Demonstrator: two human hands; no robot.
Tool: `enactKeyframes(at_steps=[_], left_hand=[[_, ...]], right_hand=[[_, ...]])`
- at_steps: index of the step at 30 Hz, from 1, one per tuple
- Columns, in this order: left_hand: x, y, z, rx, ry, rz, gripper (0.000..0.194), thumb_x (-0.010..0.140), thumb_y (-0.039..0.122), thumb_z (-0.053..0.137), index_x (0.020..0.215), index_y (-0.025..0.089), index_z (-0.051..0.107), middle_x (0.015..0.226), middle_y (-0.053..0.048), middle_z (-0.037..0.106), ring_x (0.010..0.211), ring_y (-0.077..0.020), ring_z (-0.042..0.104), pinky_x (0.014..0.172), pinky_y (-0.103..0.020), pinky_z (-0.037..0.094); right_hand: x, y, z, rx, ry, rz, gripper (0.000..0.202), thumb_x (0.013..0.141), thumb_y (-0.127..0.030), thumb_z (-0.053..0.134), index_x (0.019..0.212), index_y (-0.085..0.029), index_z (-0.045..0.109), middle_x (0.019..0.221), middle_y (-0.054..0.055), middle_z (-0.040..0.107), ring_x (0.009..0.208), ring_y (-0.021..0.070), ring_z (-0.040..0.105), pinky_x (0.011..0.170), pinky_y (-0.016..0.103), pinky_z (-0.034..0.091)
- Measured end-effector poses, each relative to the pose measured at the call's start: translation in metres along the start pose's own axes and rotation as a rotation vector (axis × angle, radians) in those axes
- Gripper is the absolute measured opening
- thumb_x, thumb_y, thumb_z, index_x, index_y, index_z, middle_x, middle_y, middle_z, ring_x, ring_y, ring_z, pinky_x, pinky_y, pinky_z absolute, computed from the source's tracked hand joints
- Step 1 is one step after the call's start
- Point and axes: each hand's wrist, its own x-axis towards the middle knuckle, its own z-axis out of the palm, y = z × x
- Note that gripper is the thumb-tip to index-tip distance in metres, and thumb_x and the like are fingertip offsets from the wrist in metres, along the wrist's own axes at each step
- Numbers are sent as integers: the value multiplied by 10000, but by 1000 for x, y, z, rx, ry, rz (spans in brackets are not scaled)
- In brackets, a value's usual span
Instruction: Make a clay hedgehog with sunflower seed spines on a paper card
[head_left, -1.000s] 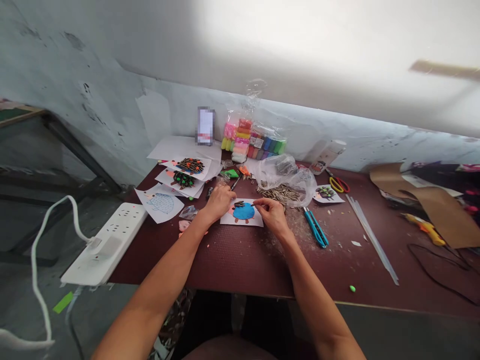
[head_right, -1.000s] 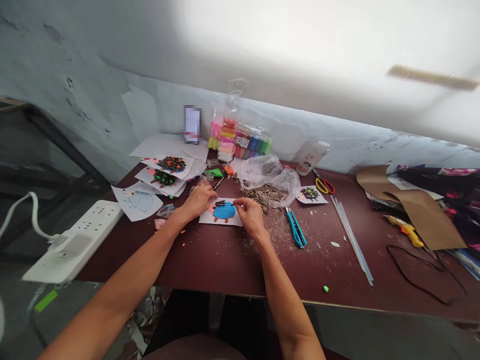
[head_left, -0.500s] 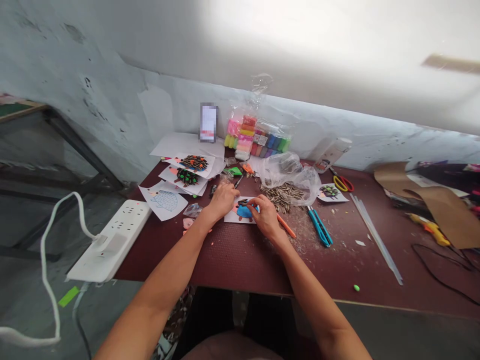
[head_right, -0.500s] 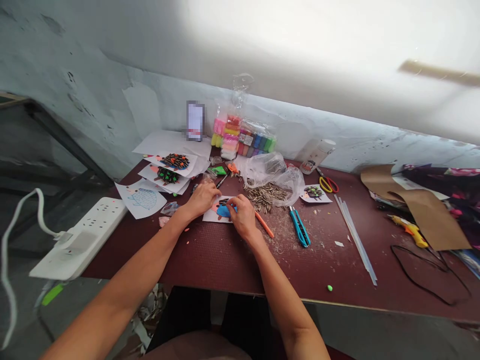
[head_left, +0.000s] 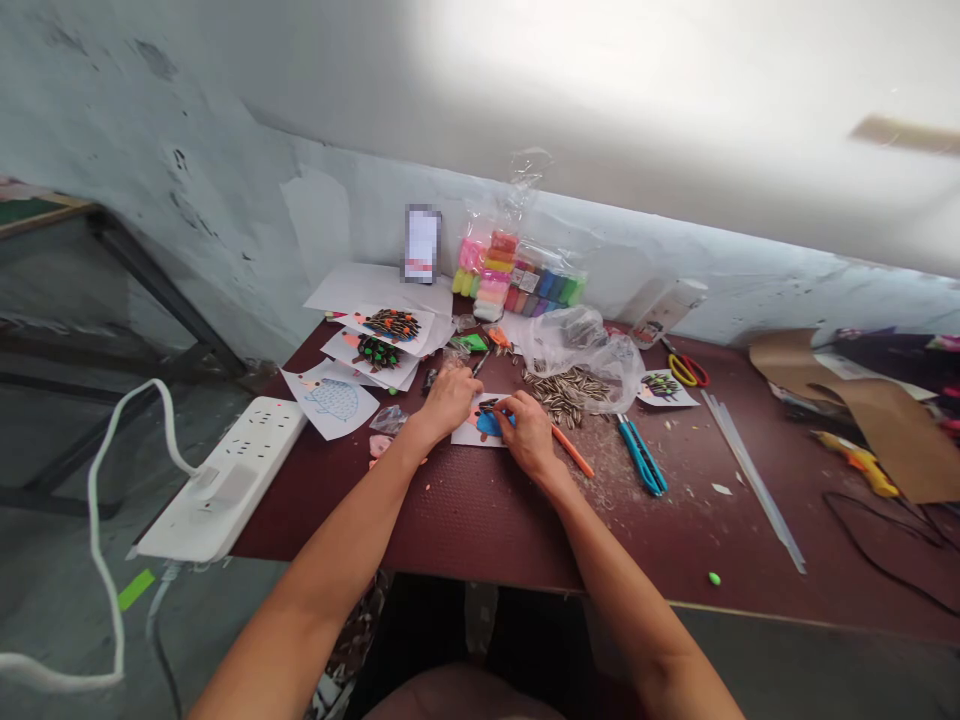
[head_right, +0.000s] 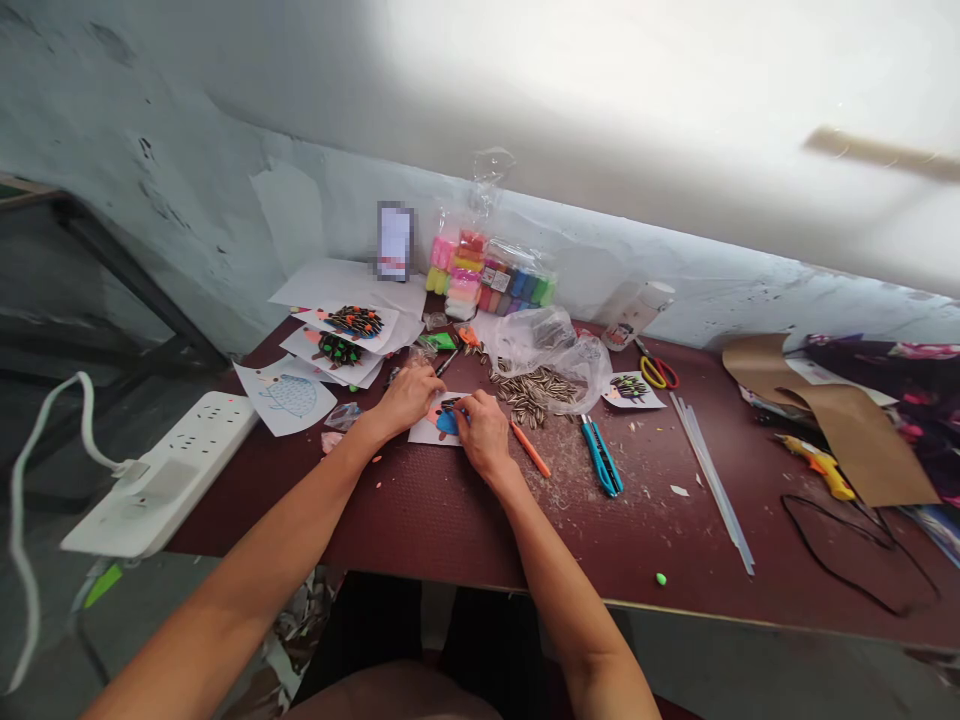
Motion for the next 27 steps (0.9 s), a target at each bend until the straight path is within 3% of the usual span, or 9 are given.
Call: enactKeyframes(at_steps=[11, 22, 27], left_hand=[[1, -2, 5, -24, 27, 10, 329, 957, 109, 510, 1053, 180, 817, 1021, -134, 724, 1038, -260, 677, 968, -399, 492], [1, -2, 4, -14, 12, 7, 346, 956, 97, 496, 1055, 182, 816, 1037, -124, 724, 1022, -244, 677, 940, -369, 483], [1, -1, 4, -12, 12, 2, 337, 951, 95, 506, 1059, 173, 815, 1036, -133, 722, 1019, -254, 682, 925, -377, 493]], right_hand=[[2, -7, -1, -153, -49, -37, 201, 995, -185, 556, 931, -202, 746, 916, 73, 656, 898, 213, 592, 791, 293, 423], [4, -13, -6, -200, -110, -2, 188, 994, -171, 571, 960, -182, 755, 942, 83, 666, 930, 220, 603, 791, 292, 421], [1, -10, -6, -134, -71, -13, 152, 980, -205, 615, 971, -215, 767, 933, 62, 654, 916, 204, 604, 783, 277, 422]])
